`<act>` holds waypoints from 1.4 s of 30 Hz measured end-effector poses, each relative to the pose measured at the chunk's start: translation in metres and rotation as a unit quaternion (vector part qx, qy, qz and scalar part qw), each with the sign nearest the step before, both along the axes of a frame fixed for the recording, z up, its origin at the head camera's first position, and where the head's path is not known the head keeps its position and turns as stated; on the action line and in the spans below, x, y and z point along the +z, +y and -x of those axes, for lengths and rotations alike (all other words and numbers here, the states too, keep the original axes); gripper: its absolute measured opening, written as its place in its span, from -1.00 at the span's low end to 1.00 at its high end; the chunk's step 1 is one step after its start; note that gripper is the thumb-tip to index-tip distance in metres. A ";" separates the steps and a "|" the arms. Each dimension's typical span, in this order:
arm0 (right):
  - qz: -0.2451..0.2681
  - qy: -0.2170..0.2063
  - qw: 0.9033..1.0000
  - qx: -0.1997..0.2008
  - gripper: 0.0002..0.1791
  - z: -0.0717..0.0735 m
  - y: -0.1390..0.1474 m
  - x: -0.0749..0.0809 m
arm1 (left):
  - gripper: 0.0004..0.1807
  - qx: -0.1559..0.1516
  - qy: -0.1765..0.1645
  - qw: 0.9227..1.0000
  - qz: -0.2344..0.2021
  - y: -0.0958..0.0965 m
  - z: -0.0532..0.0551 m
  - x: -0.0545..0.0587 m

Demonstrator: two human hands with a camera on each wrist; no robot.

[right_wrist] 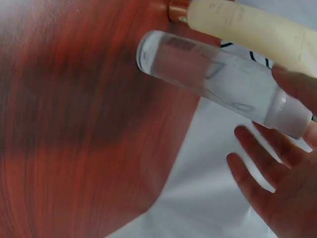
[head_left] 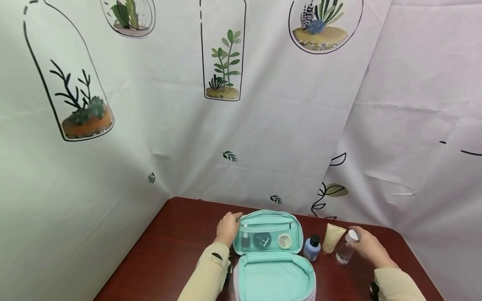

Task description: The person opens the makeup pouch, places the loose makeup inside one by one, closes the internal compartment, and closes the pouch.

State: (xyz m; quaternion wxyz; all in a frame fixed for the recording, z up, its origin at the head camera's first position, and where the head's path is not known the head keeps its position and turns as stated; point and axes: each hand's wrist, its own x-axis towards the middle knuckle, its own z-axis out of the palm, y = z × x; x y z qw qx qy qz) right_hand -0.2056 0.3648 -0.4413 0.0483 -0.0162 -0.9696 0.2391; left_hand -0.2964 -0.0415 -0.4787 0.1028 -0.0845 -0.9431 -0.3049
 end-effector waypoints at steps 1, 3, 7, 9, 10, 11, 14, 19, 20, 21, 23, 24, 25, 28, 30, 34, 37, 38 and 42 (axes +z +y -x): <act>0.004 -0.003 1.000 -0.005 -0.39 0.000 0.000 -0.001 | -0.63 0.001 -0.009 1.000 -0.001 0.000 0.000 -0.001; 0.006 -0.007 1.000 -0.018 -0.39 -0.001 0.000 -0.002 | -0.65 0.003 -0.026 1.000 -0.008 -0.001 0.000 -0.004; 0.013 -0.002 0.999 -0.032 -0.37 -0.004 0.001 -0.001 | -0.75 0.002 -0.046 0.998 -0.037 0.001 0.003 -0.006; 0.016 0.003 0.999 -0.038 -0.37 -0.006 0.001 -0.001 | -0.81 0.003 -0.028 0.999 -0.043 0.003 0.005 -0.004; 0.018 0.005 0.999 -0.041 -0.38 -0.006 0.002 -0.001 | -0.82 0.004 -0.021 0.999 -0.045 0.004 0.005 -0.003; 0.019 0.005 0.999 -0.044 -0.39 -0.007 0.002 0.000 | -0.83 0.005 -0.015 0.999 -0.047 0.005 0.006 -0.002; 0.017 0.006 0.998 -0.054 -0.41 -0.010 0.003 0.002 | -0.85 0.009 0.008 0.998 -0.057 0.008 0.006 0.000; -0.003 0.010 0.998 -0.062 -0.35 -0.012 0.004 0.011 | -0.87 0.007 0.023 0.994 -0.108 0.006 0.006 -0.004; -0.009 0.011 0.998 -0.063 -0.32 -0.012 0.004 0.014 | -0.88 0.004 0.025 0.993 -0.120 0.005 0.006 -0.006; -0.014 0.011 0.998 -0.064 -0.30 -0.012 0.005 0.017 | -0.88 0.001 0.024 0.991 -0.132 0.005 0.007 -0.006; -0.023 0.007 0.997 -0.070 -0.24 -0.013 0.005 0.024 | -0.87 -0.008 0.019 0.988 -0.153 0.004 0.008 -0.008; -0.024 0.003 0.997 -0.074 -0.23 -0.013 0.005 0.029 | -0.87 -0.013 0.014 0.987 -0.163 0.004 0.008 -0.008; -0.024 0.002 0.997 -0.077 -0.23 -0.014 0.005 0.033 | -0.87 -0.016 0.008 0.985 -0.171 0.004 0.008 -0.008; -0.024 0.011 0.996 -0.083 -0.23 -0.015 0.002 0.048 | -0.86 -0.030 -0.005 0.983 -0.183 0.001 0.009 -0.006; -0.028 0.026 0.996 -0.082 -0.24 -0.016 -0.002 0.059 | -0.84 -0.040 -0.011 0.983 -0.179 -0.002 0.009 -0.005; -0.034 0.058 0.994 -0.080 -0.27 -0.015 -0.016 0.078 | -0.83 -0.039 -0.018 0.989 -0.143 -0.005 0.008 -0.003; -0.023 0.075 0.994 -0.073 -0.32 -0.013 -0.031 0.087 | -0.84 -0.023 -0.012 0.994 -0.109 -0.006 0.006 0.000; -0.017 0.082 0.994 -0.068 -0.34 -0.012 -0.036 0.088 | -0.83 -0.019 -0.007 0.995 -0.098 -0.007 0.005 0.001; -0.001 0.089 0.995 -0.046 -0.42 -0.010 -0.056 0.088 | -0.81 -0.005 -0.003 0.998 -0.060 -0.007 0.002 0.003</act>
